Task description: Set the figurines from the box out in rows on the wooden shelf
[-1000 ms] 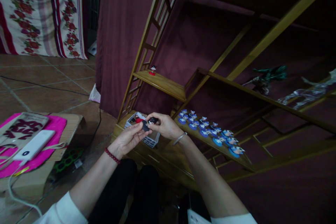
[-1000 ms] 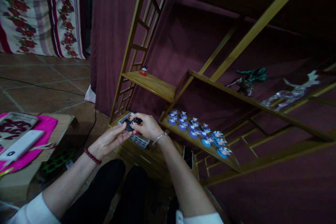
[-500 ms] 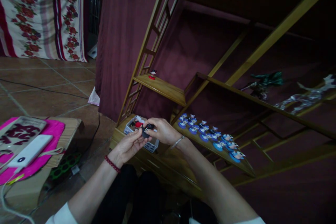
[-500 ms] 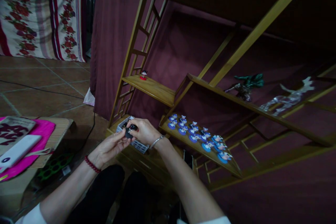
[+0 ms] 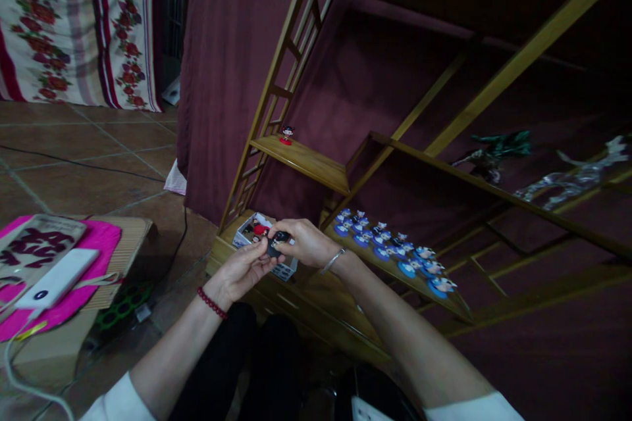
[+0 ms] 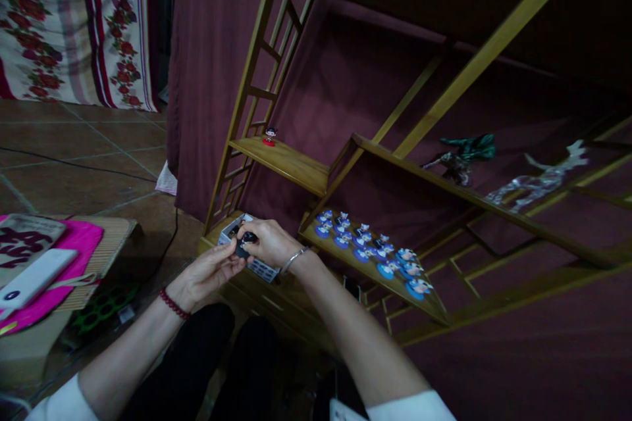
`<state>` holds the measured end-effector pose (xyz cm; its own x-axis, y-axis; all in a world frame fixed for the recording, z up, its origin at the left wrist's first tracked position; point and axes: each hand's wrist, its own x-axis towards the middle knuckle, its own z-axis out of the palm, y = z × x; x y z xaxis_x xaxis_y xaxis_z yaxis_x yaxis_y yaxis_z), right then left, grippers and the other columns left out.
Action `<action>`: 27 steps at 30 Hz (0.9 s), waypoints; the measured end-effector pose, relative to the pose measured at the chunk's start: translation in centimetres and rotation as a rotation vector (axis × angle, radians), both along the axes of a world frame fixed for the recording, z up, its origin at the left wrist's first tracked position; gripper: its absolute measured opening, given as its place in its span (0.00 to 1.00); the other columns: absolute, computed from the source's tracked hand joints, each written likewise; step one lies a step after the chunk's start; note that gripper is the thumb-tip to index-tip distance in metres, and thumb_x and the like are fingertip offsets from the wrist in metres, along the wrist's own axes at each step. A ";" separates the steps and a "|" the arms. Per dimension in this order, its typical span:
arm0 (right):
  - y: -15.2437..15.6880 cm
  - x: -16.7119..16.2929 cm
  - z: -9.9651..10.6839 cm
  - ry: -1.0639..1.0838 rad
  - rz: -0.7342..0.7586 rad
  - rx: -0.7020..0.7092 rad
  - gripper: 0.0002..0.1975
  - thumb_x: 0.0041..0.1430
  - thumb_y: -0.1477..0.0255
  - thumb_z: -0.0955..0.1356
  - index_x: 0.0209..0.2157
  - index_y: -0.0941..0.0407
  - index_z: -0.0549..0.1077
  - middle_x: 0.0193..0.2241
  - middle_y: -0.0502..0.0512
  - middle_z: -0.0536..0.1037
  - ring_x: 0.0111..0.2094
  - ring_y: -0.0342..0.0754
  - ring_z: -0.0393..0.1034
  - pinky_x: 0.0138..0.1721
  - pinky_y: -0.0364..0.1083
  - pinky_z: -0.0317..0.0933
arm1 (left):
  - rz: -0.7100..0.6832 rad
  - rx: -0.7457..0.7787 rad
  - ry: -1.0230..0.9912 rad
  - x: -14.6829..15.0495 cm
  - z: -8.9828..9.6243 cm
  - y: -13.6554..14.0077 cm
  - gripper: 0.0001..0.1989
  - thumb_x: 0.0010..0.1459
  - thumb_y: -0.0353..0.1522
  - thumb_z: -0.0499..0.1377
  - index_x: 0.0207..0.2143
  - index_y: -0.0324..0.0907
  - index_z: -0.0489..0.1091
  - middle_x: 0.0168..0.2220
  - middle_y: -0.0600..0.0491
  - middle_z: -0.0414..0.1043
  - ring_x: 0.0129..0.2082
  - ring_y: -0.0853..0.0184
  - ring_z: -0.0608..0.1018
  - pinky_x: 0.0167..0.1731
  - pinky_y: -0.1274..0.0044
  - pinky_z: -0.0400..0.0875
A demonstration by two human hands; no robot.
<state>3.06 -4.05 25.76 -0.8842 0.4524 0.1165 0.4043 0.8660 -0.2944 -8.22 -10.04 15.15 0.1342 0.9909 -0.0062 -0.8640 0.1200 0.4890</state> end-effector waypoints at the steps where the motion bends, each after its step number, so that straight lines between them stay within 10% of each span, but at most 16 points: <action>1: 0.0 0.0 0.0 -0.002 -0.004 0.000 0.10 0.46 0.80 0.65 0.32 0.56 0.71 0.30 0.49 0.74 0.31 0.41 0.66 0.33 0.39 0.57 | 0.002 -0.002 -0.005 0.0 0.0 0.0 0.06 0.51 0.29 0.58 0.29 0.33 0.71 0.27 0.48 0.74 0.28 0.69 0.76 0.34 0.80 0.70; 27: 1.3 -0.4 0.6 -0.034 -0.020 0.023 0.11 0.47 0.78 0.67 0.35 0.57 0.70 0.28 0.49 0.71 0.27 0.39 0.63 0.30 0.38 0.55 | 0.016 -0.077 0.038 -0.7 0.0 0.7 0.11 0.53 0.33 0.56 0.36 0.34 0.68 0.32 0.44 0.74 0.30 0.67 0.76 0.31 0.79 0.70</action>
